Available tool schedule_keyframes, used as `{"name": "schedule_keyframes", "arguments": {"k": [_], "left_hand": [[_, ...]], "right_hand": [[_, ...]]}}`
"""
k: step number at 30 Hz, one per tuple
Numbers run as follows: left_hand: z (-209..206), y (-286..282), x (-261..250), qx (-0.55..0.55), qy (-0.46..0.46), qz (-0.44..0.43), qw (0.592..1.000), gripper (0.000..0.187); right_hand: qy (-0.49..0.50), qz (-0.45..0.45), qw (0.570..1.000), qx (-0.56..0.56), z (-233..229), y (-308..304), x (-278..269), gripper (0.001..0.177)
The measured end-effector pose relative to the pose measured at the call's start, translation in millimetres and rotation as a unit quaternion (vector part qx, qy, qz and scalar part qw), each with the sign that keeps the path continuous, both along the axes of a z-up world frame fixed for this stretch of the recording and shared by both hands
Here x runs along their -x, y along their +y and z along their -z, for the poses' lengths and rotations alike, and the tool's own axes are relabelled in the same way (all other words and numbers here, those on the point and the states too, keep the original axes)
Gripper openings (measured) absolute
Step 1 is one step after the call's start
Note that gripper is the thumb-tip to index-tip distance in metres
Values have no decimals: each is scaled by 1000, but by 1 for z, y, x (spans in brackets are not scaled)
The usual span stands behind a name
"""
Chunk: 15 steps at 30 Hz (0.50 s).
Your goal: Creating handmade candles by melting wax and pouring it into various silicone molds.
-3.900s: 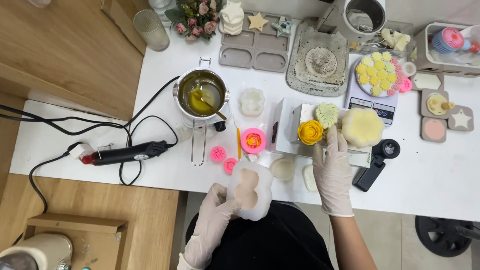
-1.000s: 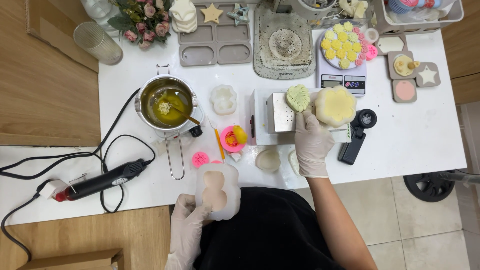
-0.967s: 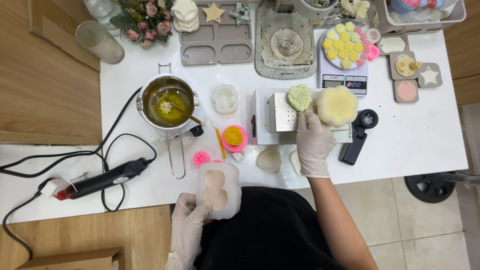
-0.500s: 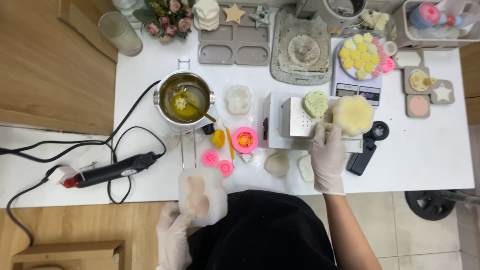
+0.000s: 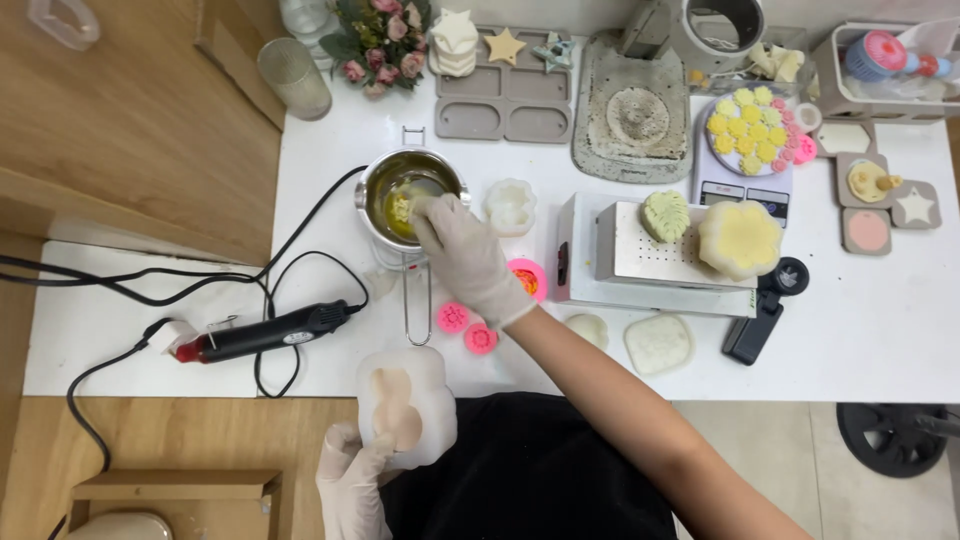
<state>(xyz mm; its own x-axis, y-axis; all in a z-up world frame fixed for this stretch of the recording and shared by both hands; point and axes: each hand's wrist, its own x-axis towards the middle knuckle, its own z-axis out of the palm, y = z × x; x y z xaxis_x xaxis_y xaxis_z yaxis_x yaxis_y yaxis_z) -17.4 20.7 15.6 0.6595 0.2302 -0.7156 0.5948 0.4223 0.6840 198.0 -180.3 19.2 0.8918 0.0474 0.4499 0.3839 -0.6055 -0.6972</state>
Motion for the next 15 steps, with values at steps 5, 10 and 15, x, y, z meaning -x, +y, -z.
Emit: {"name": "schedule_keyframes", "arguments": {"k": [5,10,15], "left_hand": [[14,15,10,-44,20,10,999,20],[32,7,7,-40,8,30,999,22],[48,-10,-8,-15,-66,96,993,27]], "right_hand": [[141,22,988,-56,10,-13,-25,23],[266,76,891,-361,-51,-59,33,19],[224,246,918,-214,-61,-119,111,19]]}}
